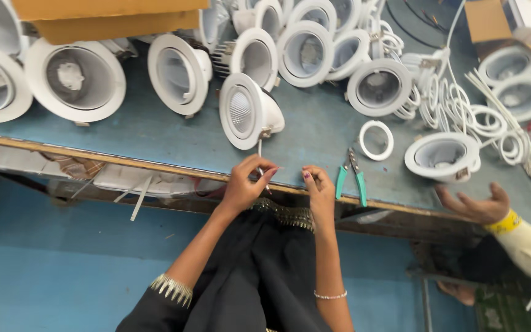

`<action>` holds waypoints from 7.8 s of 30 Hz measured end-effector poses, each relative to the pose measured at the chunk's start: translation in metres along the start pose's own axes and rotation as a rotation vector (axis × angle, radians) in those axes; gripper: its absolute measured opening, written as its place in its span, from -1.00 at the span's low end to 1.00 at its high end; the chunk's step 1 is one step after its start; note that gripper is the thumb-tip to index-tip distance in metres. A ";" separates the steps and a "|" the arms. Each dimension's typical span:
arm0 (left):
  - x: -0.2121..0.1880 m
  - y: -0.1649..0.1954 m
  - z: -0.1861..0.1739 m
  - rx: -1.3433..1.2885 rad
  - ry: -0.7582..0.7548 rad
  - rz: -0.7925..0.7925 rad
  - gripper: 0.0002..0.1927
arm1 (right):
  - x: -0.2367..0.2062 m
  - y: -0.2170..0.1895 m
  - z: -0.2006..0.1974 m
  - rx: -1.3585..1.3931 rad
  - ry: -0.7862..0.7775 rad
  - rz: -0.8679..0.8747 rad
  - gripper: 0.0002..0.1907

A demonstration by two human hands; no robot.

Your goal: The person assembles white circular LED light fixtures at a workbench. They connect wires, insert LED modules into housings, and attach outer rings to complete the units.

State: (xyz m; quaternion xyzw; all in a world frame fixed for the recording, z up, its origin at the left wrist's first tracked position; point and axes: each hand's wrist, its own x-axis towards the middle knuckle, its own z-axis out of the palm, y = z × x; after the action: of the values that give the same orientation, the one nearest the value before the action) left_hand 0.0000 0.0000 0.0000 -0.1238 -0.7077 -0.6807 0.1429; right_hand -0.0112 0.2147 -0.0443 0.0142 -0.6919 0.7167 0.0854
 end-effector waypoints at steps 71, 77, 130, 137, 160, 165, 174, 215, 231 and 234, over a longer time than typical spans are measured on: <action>0.107 -0.106 -0.130 0.671 0.669 0.094 -0.89 | 0.143 0.020 0.121 -0.288 0.217 -0.379 -0.47; 0.113 -0.097 -0.133 0.622 0.652 0.033 -0.88 | 0.137 0.028 0.123 -0.230 0.183 -0.328 -0.46; 0.142 -0.129 -0.108 0.728 0.459 0.082 -0.87 | 0.160 0.008 -0.022 0.712 0.429 -0.274 -0.35; 0.137 -0.166 -0.114 0.694 0.422 0.093 -0.83 | 0.137 -0.020 -0.099 0.561 0.620 -0.484 -0.33; 0.119 -0.216 -0.098 1.149 0.359 0.239 -0.71 | 0.121 -0.029 -0.203 -0.078 0.642 -0.521 -0.56; 0.120 -0.207 -0.086 1.109 0.374 0.159 -0.74 | 0.200 -0.017 -0.191 -0.260 0.205 -0.387 -0.53; 0.128 -0.175 -0.068 1.061 0.430 0.111 -0.80 | 0.358 -0.004 -0.181 -0.509 -0.271 -0.230 -0.56; 0.144 -0.157 -0.097 0.897 0.455 0.184 -0.98 | 0.325 -0.059 -0.311 -1.612 0.573 -0.284 -0.72; 0.148 -0.159 -0.079 0.897 0.447 0.171 -0.91 | 0.236 -0.040 -0.043 -0.597 -0.101 -0.439 -0.61; 0.149 -0.157 -0.076 0.894 0.448 0.175 -0.91 | 0.230 0.002 0.015 -0.328 -0.146 -0.312 -0.80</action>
State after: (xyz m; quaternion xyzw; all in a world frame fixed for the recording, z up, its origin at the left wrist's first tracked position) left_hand -0.1938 -0.0854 -0.0880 0.0398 -0.8688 -0.3066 0.3868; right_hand -0.2400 0.2234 -0.0140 0.1584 -0.7930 0.5698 0.1460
